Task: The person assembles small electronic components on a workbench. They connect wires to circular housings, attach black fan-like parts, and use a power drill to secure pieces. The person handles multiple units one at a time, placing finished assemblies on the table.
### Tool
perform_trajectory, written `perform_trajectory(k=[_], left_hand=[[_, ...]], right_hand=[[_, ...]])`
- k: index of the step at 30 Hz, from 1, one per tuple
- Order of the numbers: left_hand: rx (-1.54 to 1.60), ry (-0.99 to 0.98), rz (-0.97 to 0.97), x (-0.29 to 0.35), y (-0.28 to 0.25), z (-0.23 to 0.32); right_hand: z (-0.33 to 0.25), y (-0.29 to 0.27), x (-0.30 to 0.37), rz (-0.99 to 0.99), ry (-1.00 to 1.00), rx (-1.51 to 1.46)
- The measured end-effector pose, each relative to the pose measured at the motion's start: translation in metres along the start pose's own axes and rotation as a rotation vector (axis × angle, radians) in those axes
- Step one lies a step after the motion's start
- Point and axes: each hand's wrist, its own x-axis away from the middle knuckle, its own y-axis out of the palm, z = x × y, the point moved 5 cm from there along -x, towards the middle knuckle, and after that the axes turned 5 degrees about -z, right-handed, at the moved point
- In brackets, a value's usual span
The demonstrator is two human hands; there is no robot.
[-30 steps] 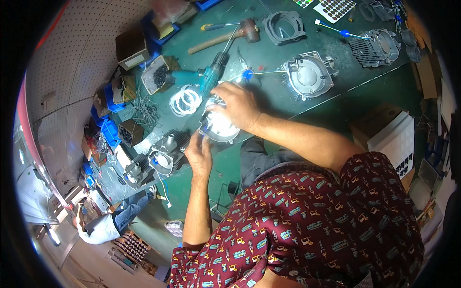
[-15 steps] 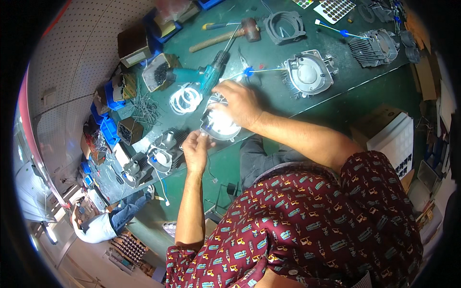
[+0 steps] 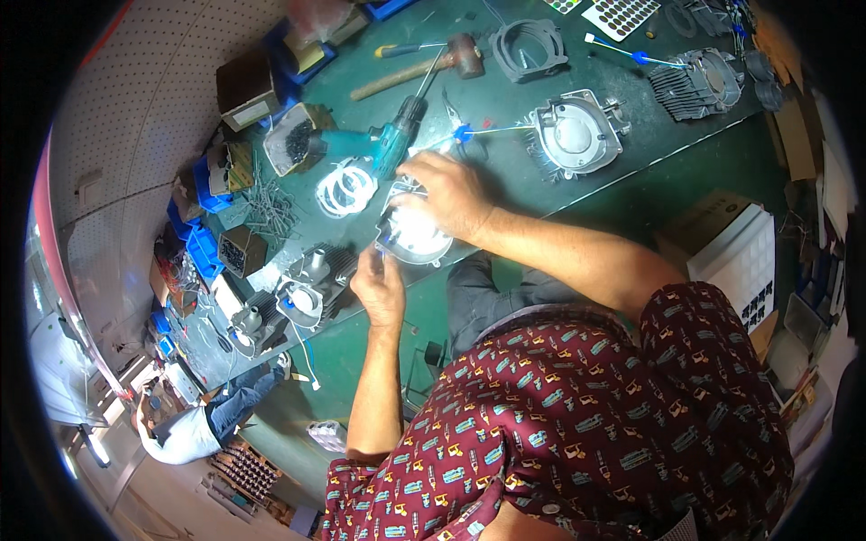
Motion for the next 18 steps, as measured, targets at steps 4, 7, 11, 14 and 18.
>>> perform_trajectory(k=[4, 7, 11, 14, 18], left_hand=[[-0.187, 0.066, 0.011, 0.004, -0.001, 0.019], [-0.283, 0.212, 0.039, 0.004, -0.004, 0.025], [-0.304, 0.238, 0.092, 0.007, -0.004, 0.013], [-0.249, 0.236, 0.111, 0.006, -0.003, 0.008], [-0.247, 0.19, 0.098, 0.006, -0.003, 0.011]], right_hand=[[0.001, -0.001, -0.001, 0.006, 0.019, -0.002], [0.0, -0.002, -0.003, 0.006, 0.014, 0.002], [-0.003, -0.006, 0.0, 0.052, -0.025, -0.033], [-0.002, -0.006, 0.0, 0.029, -0.022, -0.042], [-0.002, -0.008, 0.003, 0.045, -0.046, -0.019]])
